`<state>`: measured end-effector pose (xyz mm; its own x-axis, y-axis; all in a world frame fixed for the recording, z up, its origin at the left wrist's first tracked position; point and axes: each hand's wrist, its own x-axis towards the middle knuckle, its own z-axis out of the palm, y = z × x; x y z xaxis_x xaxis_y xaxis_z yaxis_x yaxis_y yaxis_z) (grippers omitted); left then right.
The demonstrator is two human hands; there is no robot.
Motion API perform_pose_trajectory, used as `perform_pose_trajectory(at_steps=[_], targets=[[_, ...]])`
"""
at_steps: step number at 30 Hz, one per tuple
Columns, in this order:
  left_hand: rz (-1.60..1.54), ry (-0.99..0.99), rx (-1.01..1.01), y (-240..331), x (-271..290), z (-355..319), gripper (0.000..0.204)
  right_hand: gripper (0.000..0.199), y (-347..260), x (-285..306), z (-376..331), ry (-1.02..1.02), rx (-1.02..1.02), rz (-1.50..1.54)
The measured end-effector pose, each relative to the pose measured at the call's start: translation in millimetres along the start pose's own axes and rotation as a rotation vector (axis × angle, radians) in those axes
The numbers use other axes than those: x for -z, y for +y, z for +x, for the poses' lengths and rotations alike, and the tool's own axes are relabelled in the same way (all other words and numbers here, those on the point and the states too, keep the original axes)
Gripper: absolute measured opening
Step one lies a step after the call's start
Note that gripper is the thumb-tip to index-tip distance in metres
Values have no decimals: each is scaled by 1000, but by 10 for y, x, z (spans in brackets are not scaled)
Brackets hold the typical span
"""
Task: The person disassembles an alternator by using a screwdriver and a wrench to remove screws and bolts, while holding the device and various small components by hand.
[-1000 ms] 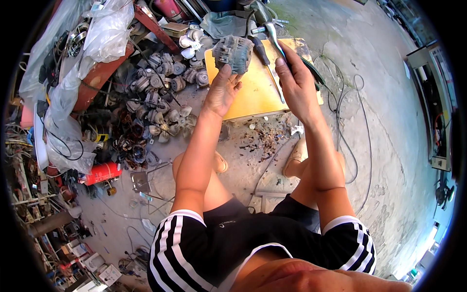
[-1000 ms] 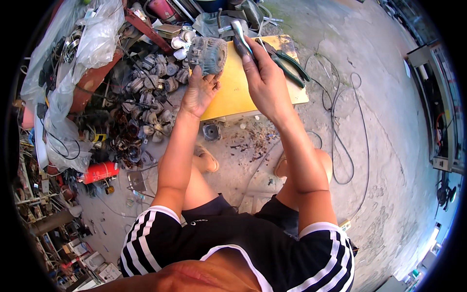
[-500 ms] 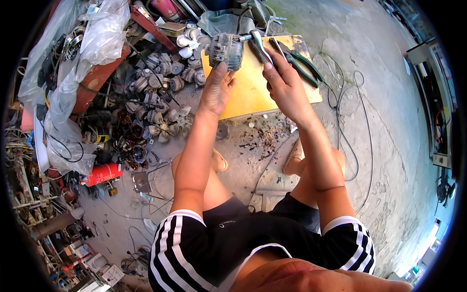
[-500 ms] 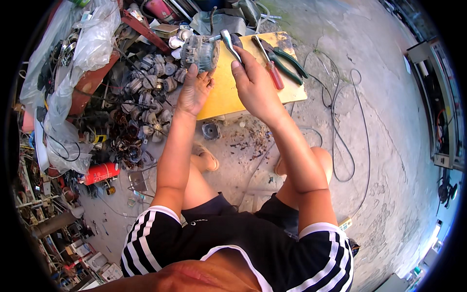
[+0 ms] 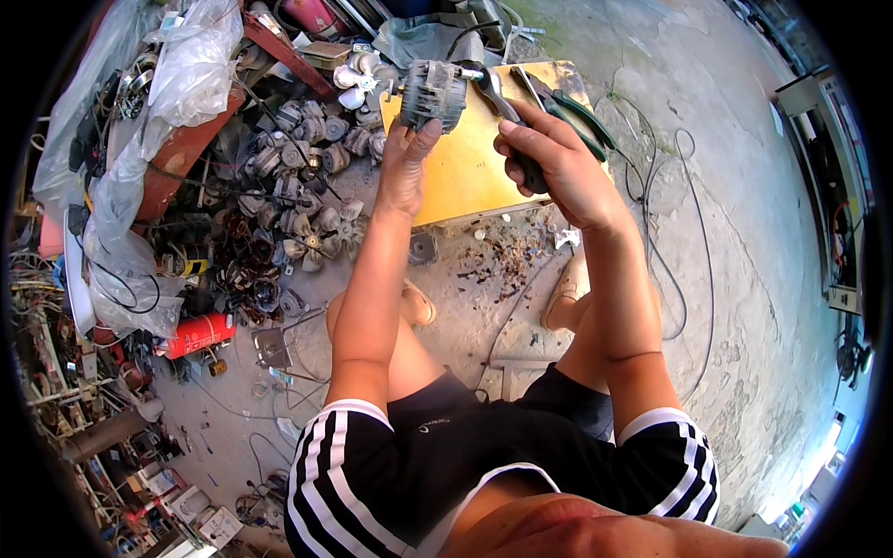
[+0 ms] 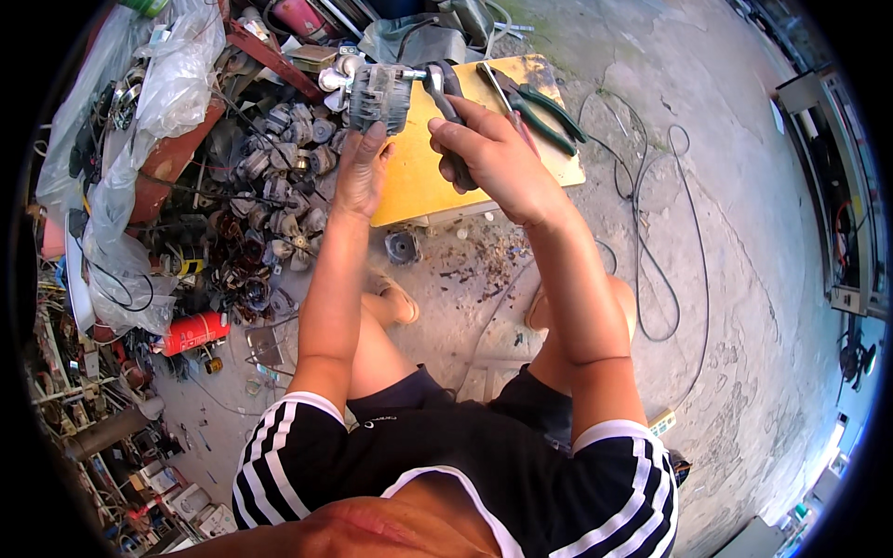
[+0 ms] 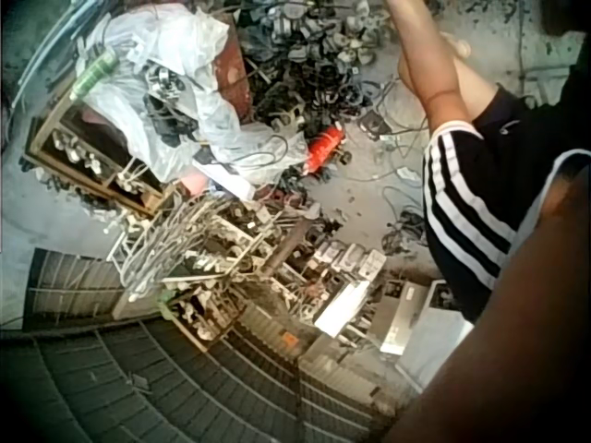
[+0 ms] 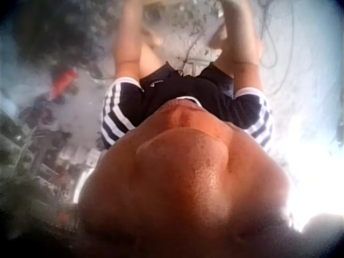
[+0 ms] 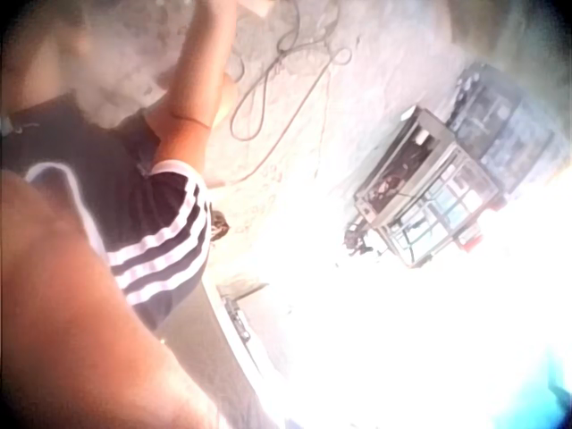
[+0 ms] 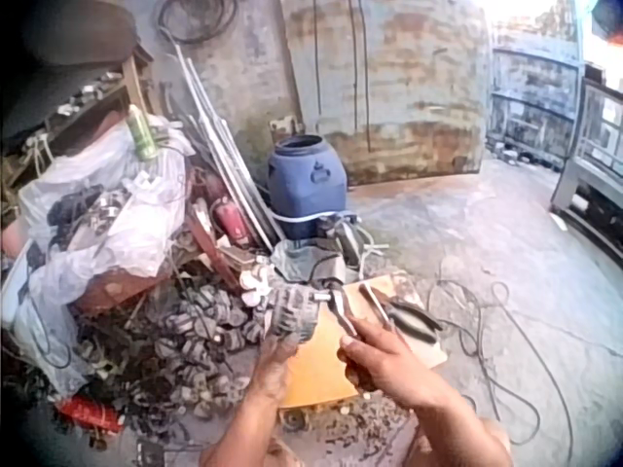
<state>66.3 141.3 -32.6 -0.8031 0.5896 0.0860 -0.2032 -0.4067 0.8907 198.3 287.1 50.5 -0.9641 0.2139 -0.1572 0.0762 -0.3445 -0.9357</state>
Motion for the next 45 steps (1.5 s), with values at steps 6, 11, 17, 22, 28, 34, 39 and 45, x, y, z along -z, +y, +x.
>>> perform_pose_trajectory(at_steps=[6,11,17,22,28,34,39,45], targets=[[67,-32,-51,-18,79,64,59,28,-117,156,-27,-61,-27,46],[130,-19,-63,-17,77,47,61,20,-158,232,-33,-63,-48,3],[169,-7,-52,-31,80,51,69,22,-126,325,-9,-95,-115,145],[291,-17,-78,-30,152,65,74,22,-146,440,-16,-121,-142,220],[544,-21,-115,-71,219,51,80,17,-124,513,-19,-99,-191,296],[1073,3,-77,-120,404,74,99,16,-39,523,31,-111,-243,280],[1325,34,-13,-192,416,26,116,17,42,572,77,-117,-286,284],[1385,17,152,-197,413,3,126,19,103,568,109,-140,-282,240]])
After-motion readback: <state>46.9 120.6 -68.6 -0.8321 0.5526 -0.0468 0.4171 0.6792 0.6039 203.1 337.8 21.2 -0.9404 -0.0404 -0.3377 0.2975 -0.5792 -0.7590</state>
